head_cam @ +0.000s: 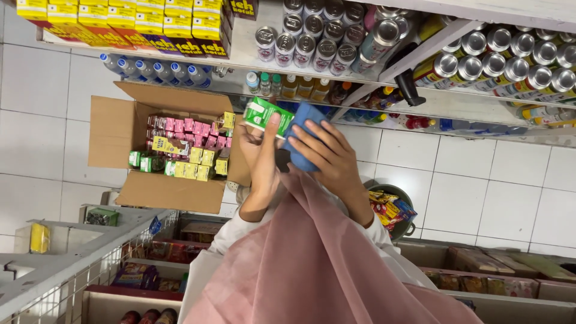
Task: Organize milk cartons on the grocery store shelves and scan a product.
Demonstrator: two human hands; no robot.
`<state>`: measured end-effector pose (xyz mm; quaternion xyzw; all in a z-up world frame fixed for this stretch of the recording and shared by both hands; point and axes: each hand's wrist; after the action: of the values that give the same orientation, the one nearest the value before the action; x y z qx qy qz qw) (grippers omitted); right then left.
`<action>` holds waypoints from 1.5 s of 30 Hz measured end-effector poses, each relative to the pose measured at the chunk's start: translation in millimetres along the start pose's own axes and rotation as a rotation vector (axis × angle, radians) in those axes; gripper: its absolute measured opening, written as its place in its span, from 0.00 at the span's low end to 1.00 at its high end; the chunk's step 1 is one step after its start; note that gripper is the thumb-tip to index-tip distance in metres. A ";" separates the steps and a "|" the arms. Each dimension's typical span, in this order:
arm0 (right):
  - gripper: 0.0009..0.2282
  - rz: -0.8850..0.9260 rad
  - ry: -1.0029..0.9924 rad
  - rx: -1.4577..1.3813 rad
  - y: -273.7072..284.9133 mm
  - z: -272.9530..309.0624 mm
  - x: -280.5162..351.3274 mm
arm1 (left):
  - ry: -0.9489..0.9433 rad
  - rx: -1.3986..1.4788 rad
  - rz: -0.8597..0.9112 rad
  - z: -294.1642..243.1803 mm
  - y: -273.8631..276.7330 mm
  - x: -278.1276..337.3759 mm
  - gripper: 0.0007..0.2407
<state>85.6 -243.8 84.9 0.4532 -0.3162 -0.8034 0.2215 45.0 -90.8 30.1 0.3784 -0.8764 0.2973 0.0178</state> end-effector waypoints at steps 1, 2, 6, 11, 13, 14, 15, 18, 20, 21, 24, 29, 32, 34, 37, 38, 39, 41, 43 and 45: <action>0.17 0.080 0.066 0.037 2.0 0.0 -1.1 | -0.046 -0.013 0.004 -2.2 -1.5 -0.8 0.15; 0.17 0.074 0.065 0.041 3.7 -1.4 0.8 | -0.047 -0.013 0.010 -0.6 0.2 -3.0 0.15; 0.15 0.101 -0.014 -0.154 13.5 -8.3 14.5 | -0.094 0.006 -0.004 11.9 10.8 -8.5 0.13; 0.12 -0.137 -0.639 -0.439 -0.3 -49.7 83.4 | -0.034 0.053 0.017 -16.0 -11.1 -3.0 0.13; 0.15 -0.518 -1.130 -0.951 10.8 -66.6 88.8 | -0.022 0.128 0.091 -19.4 -15.5 2.3 0.15; 0.15 -0.529 -1.139 -0.944 20.2 -71.2 83.3 | -0.010 0.124 0.098 -15.1 -15.6 5.7 0.15; 0.16 -0.673 -1.193 -1.226 29.4 -76.8 77.1 | -0.011 0.135 0.130 -11.1 -16.3 8.0 0.15; 0.17 -0.844 -1.236 -1.541 44.1 -85.7 73.3 | 0.043 0.148 0.192 -2.3 -19.1 13.2 0.17; 0.17 -0.859 -1.246 -1.574 42.6 -92.9 79.2 | 0.092 0.150 0.217 4.7 -21.0 14.6 0.18; 0.17 -0.849 -1.257 -1.486 38.5 -98.0 84.1 | 0.142 0.150 0.268 9.2 -21.8 14.9 0.19; 0.14 -0.813 -1.230 -1.335 26.8 -116.2 96.3 | 0.211 0.142 0.367 16.2 -35.3 20.2 0.20; 0.10 -0.673 -1.044 -1.256 31.1 -128.7 99.6 | 0.254 0.115 0.419 28.2 -52.6 26.3 0.18; 0.09 -0.660 -1.062 -1.140 39.7 -131.4 97.9 | 0.262 0.102 0.399 33.5 -57.0 25.6 0.18; 0.12 -0.684 -1.029 -1.068 47.2 -132.9 91.5 | 0.236 0.097 0.364 33.6 -61.6 23.8 0.18; 0.17 -0.793 -0.937 -1.159 68.8 -139.2 89.5 | 0.262 0.187 0.326 46.5 -51.6 19.7 0.17; 0.17 -0.789 -0.933 -1.161 78.5 -137.0 83.1 | 0.258 0.189 0.326 45.3 -53.1 16.7 0.17; 0.19 -0.896 -0.803 -1.136 88.2 -134.2 78.0 | 0.289 0.221 0.283 44.7 -54.0 14.6 0.17; 0.20 -0.995 -0.665 -1.109 103.0 -144.3 77.0 | 0.316 0.256 0.241 43.2 -56.7 10.6 0.17; 0.18 -1.070 -0.422 -0.361 113.7 -168.5 86.9 | 0.330 0.231 0.150 41.4 -59.4 8.9 0.16; 0.23 -1.056 -0.382 -0.707 148.6 -171.3 40.7 | 0.328 0.239 0.138 41.4 -61.0 11.7 0.16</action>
<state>224.7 -426.9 99.6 0.2970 0.1974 -0.9257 -0.1263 85.7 -153.4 30.0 0.2635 -0.8442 0.4571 0.0949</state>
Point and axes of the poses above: each hand's wrist, its own x-axis away from the middle knuckle, its own y-axis out of the back of the hand, z = x × y, and after that the axes turned 4 degrees about -x, right-handed
